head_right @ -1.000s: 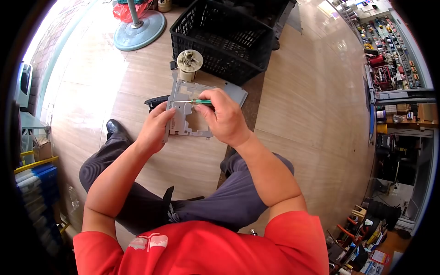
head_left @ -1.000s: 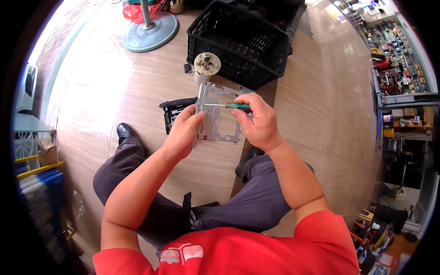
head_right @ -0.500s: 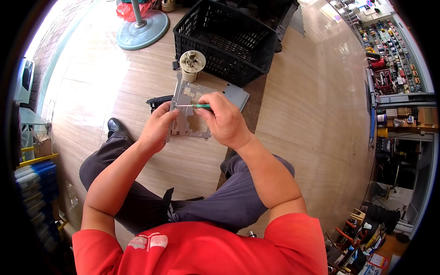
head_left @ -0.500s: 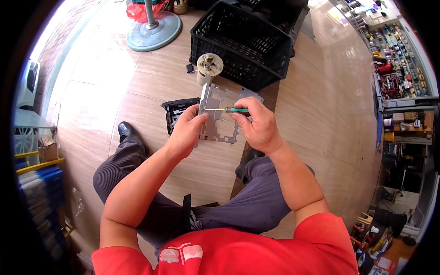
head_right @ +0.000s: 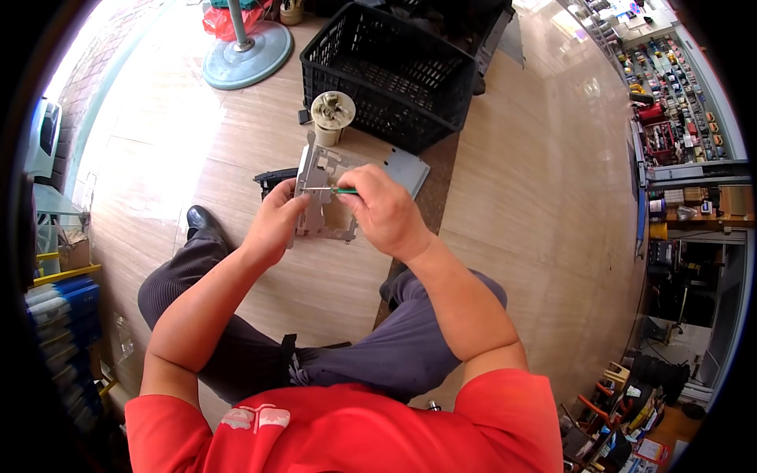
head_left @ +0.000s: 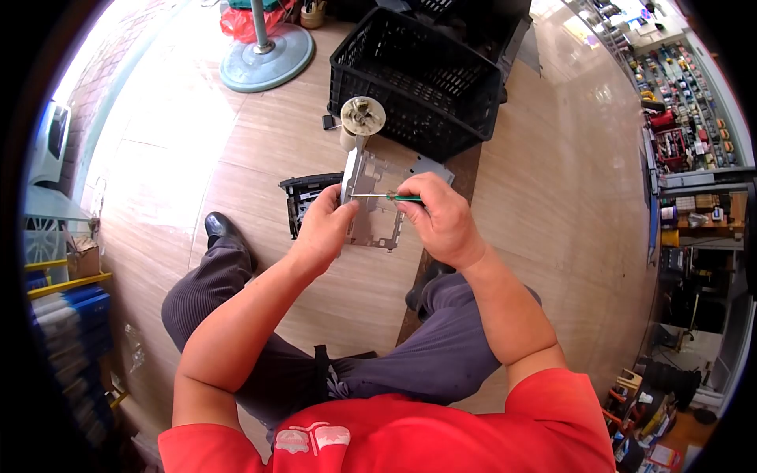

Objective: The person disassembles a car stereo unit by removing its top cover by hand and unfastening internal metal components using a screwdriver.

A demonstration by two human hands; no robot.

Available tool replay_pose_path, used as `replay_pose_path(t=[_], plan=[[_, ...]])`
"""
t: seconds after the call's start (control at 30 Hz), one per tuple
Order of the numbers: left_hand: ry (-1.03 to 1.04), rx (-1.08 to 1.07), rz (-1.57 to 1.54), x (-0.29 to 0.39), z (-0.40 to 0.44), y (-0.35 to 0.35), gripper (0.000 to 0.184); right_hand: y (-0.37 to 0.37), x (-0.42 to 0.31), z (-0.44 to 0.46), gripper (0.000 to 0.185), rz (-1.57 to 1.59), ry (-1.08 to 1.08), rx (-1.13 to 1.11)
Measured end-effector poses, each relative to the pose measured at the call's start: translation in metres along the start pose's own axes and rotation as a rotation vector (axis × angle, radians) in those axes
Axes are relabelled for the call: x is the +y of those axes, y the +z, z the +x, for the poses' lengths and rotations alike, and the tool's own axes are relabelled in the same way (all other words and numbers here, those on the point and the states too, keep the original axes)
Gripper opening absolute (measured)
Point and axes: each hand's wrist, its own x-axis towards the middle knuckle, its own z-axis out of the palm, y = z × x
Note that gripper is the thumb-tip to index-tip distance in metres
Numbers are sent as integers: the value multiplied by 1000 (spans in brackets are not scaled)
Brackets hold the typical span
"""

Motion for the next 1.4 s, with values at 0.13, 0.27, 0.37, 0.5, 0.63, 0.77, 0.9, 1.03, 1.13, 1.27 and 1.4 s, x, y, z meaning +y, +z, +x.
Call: replay_pose_path(t=[0.13, 0.27, 0.37, 0.5, 0.63, 0.77, 0.9, 1.03, 1.13, 1.27, 1.4], plan=[[34, 37, 78, -4, 1, -1, 36, 2, 1, 0, 21, 5, -33, -14], [17, 77, 111, -4, 1, -2, 41, 4, 2, -1, 21, -3, -44, -9], [129, 120, 196, -10, 2, -4, 43, 6, 2, -4, 22, 27, 34, -15], [212, 207, 382, 1, -6, -3, 47, 6, -2, -5, 23, 14, 116, -44], [262, 251, 453, 11, -10, -1, 50, 6, -2, -6, 23, 21, 166, -60], [316, 263, 452, 10, -10, -1, 50, 6, -1, -8, 23, 24, 195, -61], [351, 276, 478, 9, -10, -3, 48, 10, 4, -11, 22, 8, 193, -46], [400, 252, 413, 10, -8, -5, 39, 13, 5, -10, 25, -98, 37, 11], [321, 160, 326, 30, -14, -1, 33, 12, 3, -10, 27, -30, 61, 4], [409, 237, 446, 13, 1, -14, 37, 13, 4, -10, 25, -43, 50, 94], [393, 194, 276, 20, -3, -10, 37, 13, 6, -14, 25, -13, 83, 87]])
